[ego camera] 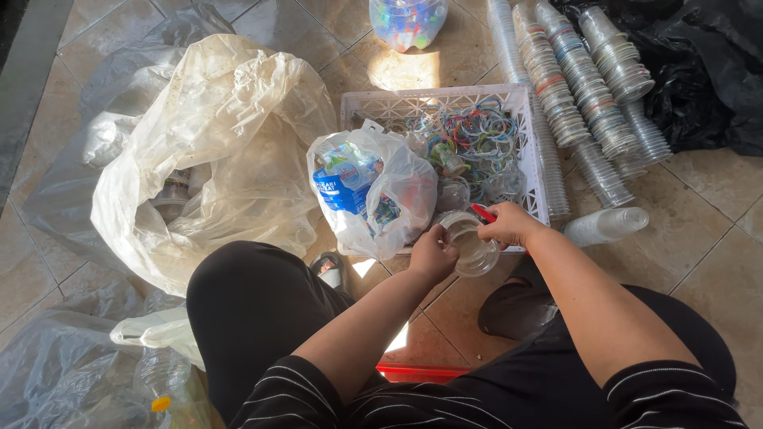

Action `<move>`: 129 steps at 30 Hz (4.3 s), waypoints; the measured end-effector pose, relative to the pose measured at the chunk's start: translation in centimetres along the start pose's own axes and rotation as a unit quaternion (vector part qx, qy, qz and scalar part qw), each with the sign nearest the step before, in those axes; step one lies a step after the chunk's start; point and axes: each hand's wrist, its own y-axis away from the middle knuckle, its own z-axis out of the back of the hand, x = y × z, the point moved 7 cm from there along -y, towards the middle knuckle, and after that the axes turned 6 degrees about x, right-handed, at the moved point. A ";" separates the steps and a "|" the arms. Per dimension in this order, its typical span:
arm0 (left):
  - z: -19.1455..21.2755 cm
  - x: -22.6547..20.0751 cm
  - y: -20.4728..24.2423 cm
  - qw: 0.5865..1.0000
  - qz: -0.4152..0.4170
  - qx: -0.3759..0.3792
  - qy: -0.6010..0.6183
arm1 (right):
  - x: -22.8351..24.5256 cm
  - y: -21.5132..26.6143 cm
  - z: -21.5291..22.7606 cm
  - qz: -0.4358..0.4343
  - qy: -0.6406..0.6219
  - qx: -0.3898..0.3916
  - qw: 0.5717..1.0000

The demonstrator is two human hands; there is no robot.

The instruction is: Sorting and packing plastic cups and lids into bags and containers

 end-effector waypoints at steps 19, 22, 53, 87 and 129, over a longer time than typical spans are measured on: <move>8.7 8.3 -1.9 0.975 0.118 -0.173 -0.071 | 7.8 6.6 6.6 0.135 -0.132 0.038 0.981; 5.8 3.6 0.0 0.981 -0.019 -0.118 -0.153 | 10.1 7.1 5.8 0.155 -0.203 0.012 0.967; 9.1 3.3 -0.3 0.812 0.071 0.253 -0.521 | 5.9 -6.5 2.5 0.082 0.233 -0.324 0.913; 33.1 -3.1 -6.5 0.974 0.131 0.035 -0.184 | 11.1 -11.6 -13.1 0.004 0.207 -0.146 0.967; 26.9 -7.1 0.6 0.990 -0.103 0.082 0.039 | 13.1 4.3 -0.4 0.148 -0.284 -0.087 0.943</move>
